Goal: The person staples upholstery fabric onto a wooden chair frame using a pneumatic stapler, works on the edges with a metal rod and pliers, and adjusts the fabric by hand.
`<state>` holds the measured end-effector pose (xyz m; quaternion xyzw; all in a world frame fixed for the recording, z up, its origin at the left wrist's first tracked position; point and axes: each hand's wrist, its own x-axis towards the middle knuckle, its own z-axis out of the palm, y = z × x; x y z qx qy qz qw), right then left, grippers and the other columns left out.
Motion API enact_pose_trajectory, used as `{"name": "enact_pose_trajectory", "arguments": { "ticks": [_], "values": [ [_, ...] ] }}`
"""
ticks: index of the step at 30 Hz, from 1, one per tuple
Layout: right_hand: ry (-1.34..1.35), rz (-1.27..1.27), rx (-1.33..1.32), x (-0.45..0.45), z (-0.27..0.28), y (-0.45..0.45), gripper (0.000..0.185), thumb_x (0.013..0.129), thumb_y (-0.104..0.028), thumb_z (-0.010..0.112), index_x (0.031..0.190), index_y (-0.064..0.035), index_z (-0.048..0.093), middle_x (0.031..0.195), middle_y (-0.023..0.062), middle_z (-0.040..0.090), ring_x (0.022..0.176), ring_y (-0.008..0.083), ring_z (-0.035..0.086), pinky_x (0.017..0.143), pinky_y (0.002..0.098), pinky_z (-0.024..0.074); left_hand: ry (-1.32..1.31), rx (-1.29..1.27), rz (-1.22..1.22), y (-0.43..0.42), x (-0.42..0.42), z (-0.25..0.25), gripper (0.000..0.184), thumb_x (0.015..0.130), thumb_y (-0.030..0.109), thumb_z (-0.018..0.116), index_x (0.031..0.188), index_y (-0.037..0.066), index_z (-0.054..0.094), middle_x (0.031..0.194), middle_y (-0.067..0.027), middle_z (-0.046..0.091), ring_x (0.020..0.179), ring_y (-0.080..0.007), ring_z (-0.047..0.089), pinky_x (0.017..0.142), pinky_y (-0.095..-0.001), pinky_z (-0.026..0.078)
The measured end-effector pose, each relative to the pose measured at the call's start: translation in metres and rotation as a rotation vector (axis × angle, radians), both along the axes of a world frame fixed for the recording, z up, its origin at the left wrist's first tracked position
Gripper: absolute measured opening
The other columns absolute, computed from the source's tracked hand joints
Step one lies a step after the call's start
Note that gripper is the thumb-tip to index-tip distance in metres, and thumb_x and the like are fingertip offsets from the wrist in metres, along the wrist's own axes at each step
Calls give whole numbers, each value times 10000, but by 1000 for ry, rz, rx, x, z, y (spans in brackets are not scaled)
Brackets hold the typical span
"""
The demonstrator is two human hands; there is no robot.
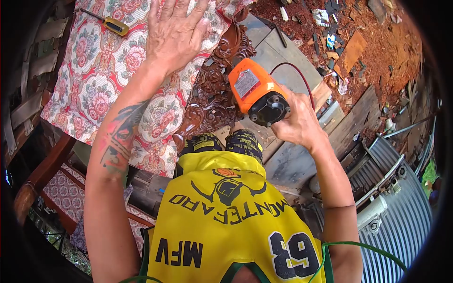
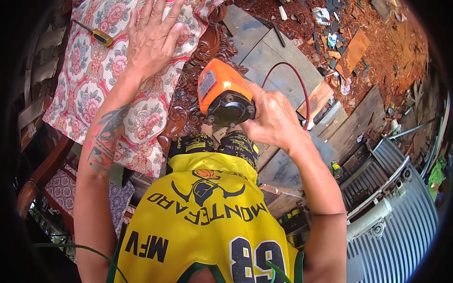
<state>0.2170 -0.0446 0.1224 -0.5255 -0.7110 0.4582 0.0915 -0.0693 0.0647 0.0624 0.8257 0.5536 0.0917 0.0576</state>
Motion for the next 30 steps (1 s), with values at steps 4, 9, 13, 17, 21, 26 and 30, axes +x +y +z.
{"name": "enact_pose_trajectory", "arguments": {
  "ticks": [4, 9, 13, 17, 21, 26, 30],
  "values": [
    [-48, -11, -51, -10, 7, 12, 571, 738, -133, 723, 1296, -46, 638, 881, 251, 717, 886, 442, 700, 770, 477, 564, 283, -36, -154, 19, -21, 13, 617, 1002, 459, 540, 1582, 286, 419, 1652, -164, 342, 1544, -369, 258, 1257, -577, 136],
    [9, -37, -29, -20, 10, 29, 466, 726, -97, 708, 1190, -55, 686, 894, 249, 718, 885, 450, 697, 770, 455, 566, 203, 48, -322, 26, -26, 13, 590, 1004, 480, 540, 1561, 309, 449, 1642, -130, 366, 1545, -359, 263, 1272, -561, 143],
    [-32, -29, 3, -28, 4, 36, 422, 717, -78, 691, 1136, -30, 688, 878, 256, 708, 876, 464, 689, 771, 452, 564, 128, 64, -351, 26, -28, 6, 587, 983, 483, 576, 1537, 315, 482, 1640, -136, 362, 1551, -361, 246, 1273, -573, 132],
    [-2, -11, 42, -30, -12, 40, 404, 706, -71, 672, 1106, -12, 674, 868, 263, 700, 868, 470, 685, 769, 457, 563, 105, 39, -335, 26, -30, 2, 587, 975, 487, 589, 1529, 322, 490, 1647, -136, 348, 1560, -357, 224, 1277, -575, 117],
    [-15, 35, 21, -37, -12, 49, 396, 703, -69, 670, 1094, -9, 669, 870, 249, 711, 853, 459, 693, 766, 456, 563, 111, 82, -343, 27, -32, 0, 570, 989, 473, 573, 1533, 325, 485, 1656, -126, 336, 1568, -347, 203, 1284, -568, 105],
    [-33, 96, 46, -47, -14, 60, 329, 756, -115, 713, 1066, -14, 677, 847, 223, 717, 833, 433, 707, 756, 447, 566, 70, 107, -339, 26, -35, -6, 538, 1032, 496, 487, 1544, 332, 470, 1676, -110, 304, 1578, -341, 177, 1295, -564, 64],
    [-61, 138, 119, -54, -13, 66, 241, 809, -151, 737, 1007, -21, 691, 816, 201, 718, 800, 412, 710, 727, 431, 569, 238, 43, -340, 25, -36, 1, 519, 1078, 494, 351, 1580, 367, 388, 1708, -95, 231, 1592, -326, 136, 1299, -561, 9]
  ]
}}
